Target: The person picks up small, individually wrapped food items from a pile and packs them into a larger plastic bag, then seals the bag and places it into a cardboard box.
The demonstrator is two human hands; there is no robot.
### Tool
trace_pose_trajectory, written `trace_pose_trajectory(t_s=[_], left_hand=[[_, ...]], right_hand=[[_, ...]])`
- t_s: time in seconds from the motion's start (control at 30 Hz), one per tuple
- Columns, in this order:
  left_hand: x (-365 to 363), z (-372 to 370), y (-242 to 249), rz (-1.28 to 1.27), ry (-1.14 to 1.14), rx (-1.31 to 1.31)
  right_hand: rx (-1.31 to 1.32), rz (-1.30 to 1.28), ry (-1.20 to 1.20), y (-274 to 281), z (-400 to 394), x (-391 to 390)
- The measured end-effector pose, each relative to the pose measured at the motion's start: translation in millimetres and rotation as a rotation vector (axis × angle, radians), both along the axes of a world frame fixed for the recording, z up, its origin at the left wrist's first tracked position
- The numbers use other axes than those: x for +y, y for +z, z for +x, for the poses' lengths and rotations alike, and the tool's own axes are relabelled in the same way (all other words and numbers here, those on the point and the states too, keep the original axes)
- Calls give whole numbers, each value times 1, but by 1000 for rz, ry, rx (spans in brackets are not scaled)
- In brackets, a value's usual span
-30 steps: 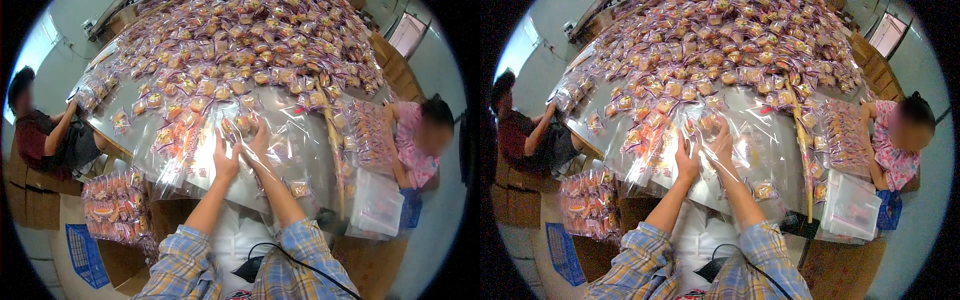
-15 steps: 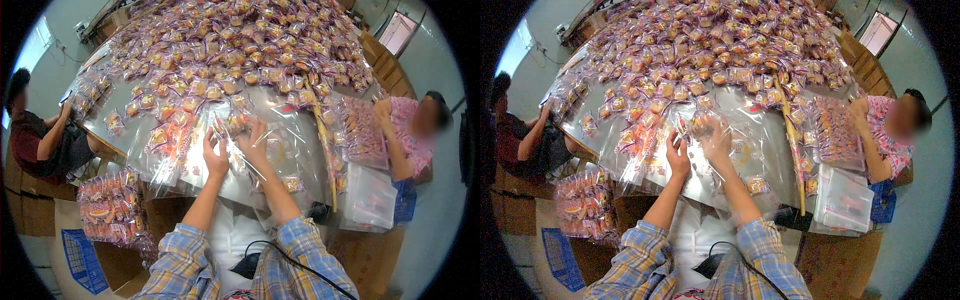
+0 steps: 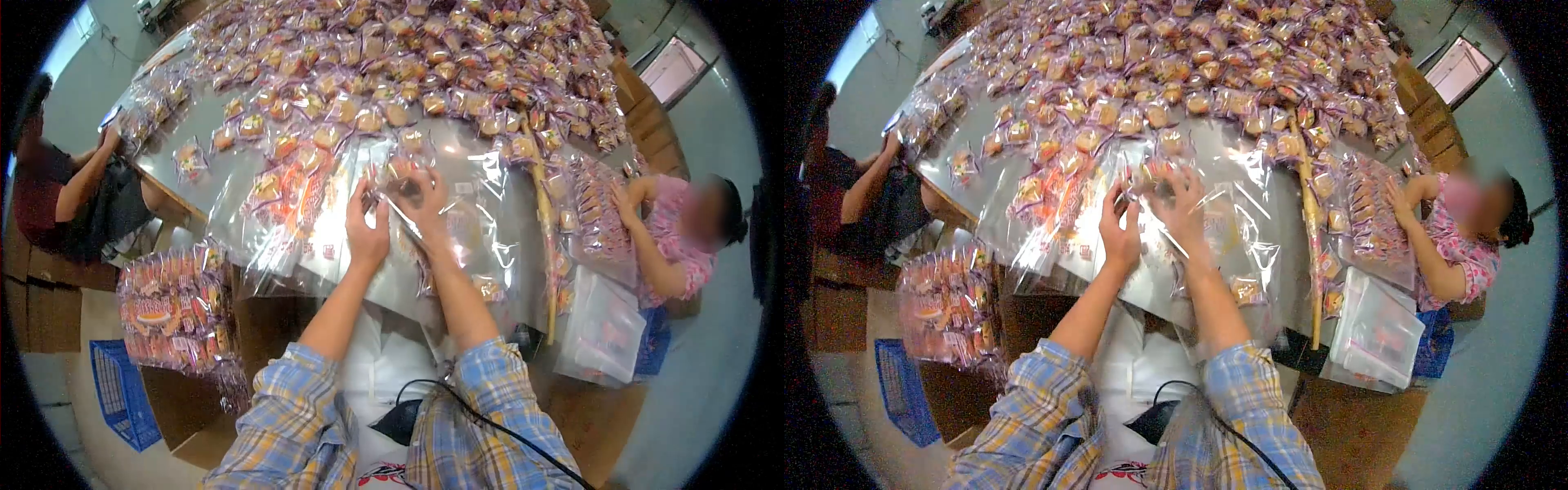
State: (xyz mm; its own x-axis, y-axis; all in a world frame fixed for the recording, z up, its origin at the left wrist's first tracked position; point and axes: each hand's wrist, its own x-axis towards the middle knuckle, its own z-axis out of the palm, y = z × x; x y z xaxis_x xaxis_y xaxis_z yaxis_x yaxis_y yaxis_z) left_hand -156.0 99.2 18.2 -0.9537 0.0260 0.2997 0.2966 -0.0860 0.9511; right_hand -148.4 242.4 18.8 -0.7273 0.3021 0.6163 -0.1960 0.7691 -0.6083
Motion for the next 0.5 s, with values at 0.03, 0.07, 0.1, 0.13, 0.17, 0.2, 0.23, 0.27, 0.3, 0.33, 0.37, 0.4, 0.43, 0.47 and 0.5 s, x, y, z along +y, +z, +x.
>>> trace_pose_trajectory(t_s=[0.03, 0.07, 0.1, 0.13, 0.17, 0.2, 0.23, 0.27, 0.3, 0.33, 0.37, 0.4, 0.43, 0.47, 0.5], left_hand=[[0, 0, 0, -12, 1, -4], [-1, -1, 2, -21, 5, 5], [-1, -2, 2, -29, 9, 15], [-1, -2, 2, -37, 12, 24], [-1, 0, 3, -15, -5, -14], [0, 0, 2, -23, 0, 0], [0, 0, 1, -30, 5, 18], [0, -2, 2, -39, 11, 38], [0, -4, 1, -61, 32, 70], [1, -6, -1, -84, 52, 98], [1, -4, -4, -110, 70, 119], [1, -1, -5, -106, 57, 88], [1, 0, -4, -102, 44, 57], [1, -1, -2, -96, 34, 30], [1, -3, -5, -104, 49, 95]], right_hand=[[5, -3, 10, -7, -4, 3], [16, -4, 20, -12, -7, 6], [13, -4, 12, -11, -5, 4], [5, -1, 23, -8, -2, 3], [-3, 2, 33, -5, 0, 4], [-7, 6, 42, -9, 0, 7], [13, -74, 84, -16, -1, 9], [37, -153, 126, -21, -4, 10], [60, -232, 169, -16, -6, 8], [37, -300, 130, -12, -6, 6], [7, -371, 87, -10, -4, 5], [-28, -443, 42, -4, 2, 2], [14, -384, 40, -2, 3, 4], [-9, -455, 47, 0, 2, 3], [-31, -526, 54, -3, 2, 4]])
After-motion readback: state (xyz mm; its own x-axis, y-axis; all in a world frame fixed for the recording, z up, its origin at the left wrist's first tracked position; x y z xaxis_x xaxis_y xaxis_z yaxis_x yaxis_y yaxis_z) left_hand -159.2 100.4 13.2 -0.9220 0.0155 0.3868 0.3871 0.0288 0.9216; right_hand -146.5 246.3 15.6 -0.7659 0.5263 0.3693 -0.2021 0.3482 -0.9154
